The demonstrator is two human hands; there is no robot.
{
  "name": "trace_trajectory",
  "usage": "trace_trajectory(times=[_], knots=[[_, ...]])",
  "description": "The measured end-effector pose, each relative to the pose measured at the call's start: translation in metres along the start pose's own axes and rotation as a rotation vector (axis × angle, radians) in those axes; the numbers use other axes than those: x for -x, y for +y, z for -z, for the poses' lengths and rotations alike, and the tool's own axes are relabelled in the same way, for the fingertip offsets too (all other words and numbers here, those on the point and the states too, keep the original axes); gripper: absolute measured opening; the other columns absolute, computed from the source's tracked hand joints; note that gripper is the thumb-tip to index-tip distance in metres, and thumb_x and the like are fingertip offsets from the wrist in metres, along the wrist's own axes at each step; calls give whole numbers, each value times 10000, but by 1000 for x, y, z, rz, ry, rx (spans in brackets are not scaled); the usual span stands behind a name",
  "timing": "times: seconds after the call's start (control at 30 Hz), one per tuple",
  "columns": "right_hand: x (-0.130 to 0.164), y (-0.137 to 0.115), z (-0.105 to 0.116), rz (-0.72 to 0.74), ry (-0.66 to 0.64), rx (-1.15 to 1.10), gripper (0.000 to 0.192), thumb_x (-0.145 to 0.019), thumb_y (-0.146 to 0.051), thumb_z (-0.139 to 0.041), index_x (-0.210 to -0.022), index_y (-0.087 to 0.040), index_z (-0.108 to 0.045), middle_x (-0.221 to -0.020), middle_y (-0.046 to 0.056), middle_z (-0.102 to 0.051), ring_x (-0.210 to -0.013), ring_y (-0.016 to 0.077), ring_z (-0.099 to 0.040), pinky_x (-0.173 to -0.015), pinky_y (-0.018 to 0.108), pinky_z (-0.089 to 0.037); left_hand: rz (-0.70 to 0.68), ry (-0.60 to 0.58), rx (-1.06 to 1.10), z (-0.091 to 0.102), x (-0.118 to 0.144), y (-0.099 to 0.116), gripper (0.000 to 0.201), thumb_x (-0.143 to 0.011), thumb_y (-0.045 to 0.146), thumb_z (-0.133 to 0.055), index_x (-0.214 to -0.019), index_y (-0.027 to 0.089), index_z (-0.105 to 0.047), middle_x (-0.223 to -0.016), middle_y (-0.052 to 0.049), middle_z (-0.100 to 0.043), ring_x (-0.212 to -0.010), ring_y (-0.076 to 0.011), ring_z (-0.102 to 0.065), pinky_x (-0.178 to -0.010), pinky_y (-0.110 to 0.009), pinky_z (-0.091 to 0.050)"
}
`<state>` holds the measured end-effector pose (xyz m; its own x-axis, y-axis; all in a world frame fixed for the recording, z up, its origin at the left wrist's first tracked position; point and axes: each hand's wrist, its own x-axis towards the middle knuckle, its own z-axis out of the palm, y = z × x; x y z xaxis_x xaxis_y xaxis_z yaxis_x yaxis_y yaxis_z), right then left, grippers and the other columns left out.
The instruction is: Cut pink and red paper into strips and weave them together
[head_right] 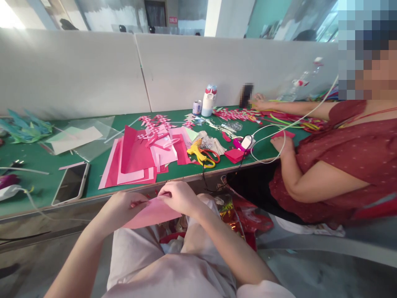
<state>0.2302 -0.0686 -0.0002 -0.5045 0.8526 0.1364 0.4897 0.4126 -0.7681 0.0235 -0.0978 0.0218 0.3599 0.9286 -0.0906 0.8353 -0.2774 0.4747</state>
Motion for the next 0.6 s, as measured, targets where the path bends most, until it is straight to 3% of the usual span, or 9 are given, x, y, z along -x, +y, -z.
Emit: trace_trajectory(times=[0.17, 0.6], knots=[[0, -2, -5, -5, -4, -30, 67, -785, -192, -667, -776, -179, -732, -769, 19, -711, -691, 125, -621, -647, 218, -423, 9, -7, 62, -1, -4, 6, 249, -852, 299, -488, -836, 272, -735, -801, 1, -731, -676, -155, -615, -600, -246, -378], [2, 8, 1, -29, 38, -156, 109, -818, -197, -623, -773, -171, -719, -809, 36, -718, -764, 149, -642, -705, 239, -454, -28, 35, 105, -2, -2, -1, 285, -848, 332, -462, -777, 251, -727, -726, -13, -714, -623, -150, -606, -580, -237, -410]])
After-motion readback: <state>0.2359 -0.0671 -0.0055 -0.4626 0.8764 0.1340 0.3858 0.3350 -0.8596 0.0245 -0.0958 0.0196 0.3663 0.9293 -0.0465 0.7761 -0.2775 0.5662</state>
